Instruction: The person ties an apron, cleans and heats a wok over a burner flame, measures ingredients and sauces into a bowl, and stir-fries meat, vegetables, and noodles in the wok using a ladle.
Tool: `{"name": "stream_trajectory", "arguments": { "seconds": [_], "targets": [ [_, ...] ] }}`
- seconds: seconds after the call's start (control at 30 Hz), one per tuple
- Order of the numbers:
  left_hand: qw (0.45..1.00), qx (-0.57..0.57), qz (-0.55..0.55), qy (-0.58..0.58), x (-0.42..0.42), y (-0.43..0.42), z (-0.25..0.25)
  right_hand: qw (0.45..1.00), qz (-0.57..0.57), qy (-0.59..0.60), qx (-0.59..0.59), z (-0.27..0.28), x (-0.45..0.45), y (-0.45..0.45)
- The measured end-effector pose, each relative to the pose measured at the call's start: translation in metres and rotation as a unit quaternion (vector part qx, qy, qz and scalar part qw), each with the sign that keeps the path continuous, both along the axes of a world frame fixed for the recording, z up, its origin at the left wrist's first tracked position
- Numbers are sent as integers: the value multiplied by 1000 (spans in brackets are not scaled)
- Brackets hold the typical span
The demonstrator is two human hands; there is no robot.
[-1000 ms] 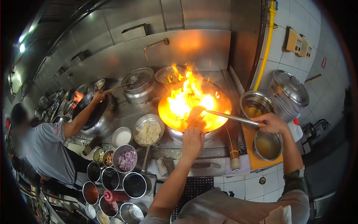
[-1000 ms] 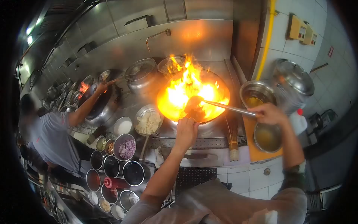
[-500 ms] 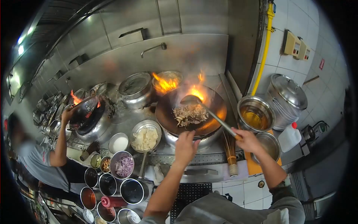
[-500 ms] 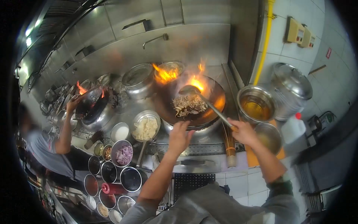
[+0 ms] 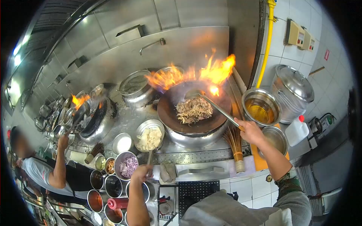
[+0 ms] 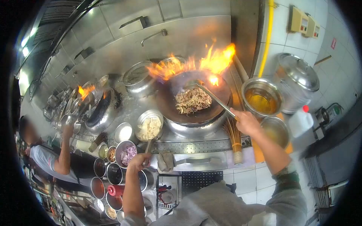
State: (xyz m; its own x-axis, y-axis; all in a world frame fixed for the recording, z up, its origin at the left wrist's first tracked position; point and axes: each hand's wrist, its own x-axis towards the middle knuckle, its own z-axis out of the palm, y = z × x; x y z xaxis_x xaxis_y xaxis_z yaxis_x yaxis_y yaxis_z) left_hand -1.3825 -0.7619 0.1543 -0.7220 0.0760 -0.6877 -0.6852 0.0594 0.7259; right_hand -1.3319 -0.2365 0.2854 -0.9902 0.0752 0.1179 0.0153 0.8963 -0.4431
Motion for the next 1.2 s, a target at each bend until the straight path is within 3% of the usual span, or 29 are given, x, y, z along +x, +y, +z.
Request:
{"name": "stream_trajectory", "arguments": {
  "seconds": [0.03,0.1,0.17,0.2,0.27,0.4,0.47,0.5,0.53,0.57,0.6,0.67,0.7,0.77,0.83,0.9,1.0,1.1,1.2],
  "targets": [
    [1000,1,3,-1,0,10,2,1000,3,-1,1,5,4,7],
    [944,276,155,-94,-3,26,8,997,44,-67,23,34,20,18],
    [947,268,159,-80,2,37,12,986,-23,-164,-26,86,50,3],
    [950,260,158,-70,6,44,17,986,-18,-162,-25,82,52,6],
    [965,219,131,-59,30,54,45,995,33,-74,-50,67,66,20],
    [980,164,115,18,71,57,59,997,11,-71,-19,15,32,17],
    [985,121,107,56,90,67,82,995,49,87,22,-5,30,13],
    [988,79,103,85,102,69,92,995,53,87,17,0,40,8],
    [989,78,102,79,108,65,97,987,9,-1,-160,16,55,6],
    [988,76,109,81,110,64,106,940,-33,-91,-328,24,63,4],
    [990,30,84,110,112,63,118,939,-25,-96,-328,15,70,2],
    [987,-37,49,151,109,66,145,763,44,-47,-643,-2,82,2],
    [986,-41,53,155,101,69,153,761,51,-46,-645,-2,79,-8],
    [983,-59,-27,171,78,79,165,486,124,-162,-850,3,75,-40],
    [981,-29,-53,184,47,98,168,500,90,-197,-839,-9,57,-62],
    [976,4,-114,183,10,119,163,556,39,-214,-802,-11,33,-66],
    [972,-29,-152,174,-55,139,123,579,-9,-167,-798,-2,29,-55],
    [968,-66,-165,175,-89,172,120,619,-15,-142,-773,-2,50,-26],
    [942,-162,-181,233,-94,185,129,580,-20,-136,-803,-2,70,-10]
  ]
}}
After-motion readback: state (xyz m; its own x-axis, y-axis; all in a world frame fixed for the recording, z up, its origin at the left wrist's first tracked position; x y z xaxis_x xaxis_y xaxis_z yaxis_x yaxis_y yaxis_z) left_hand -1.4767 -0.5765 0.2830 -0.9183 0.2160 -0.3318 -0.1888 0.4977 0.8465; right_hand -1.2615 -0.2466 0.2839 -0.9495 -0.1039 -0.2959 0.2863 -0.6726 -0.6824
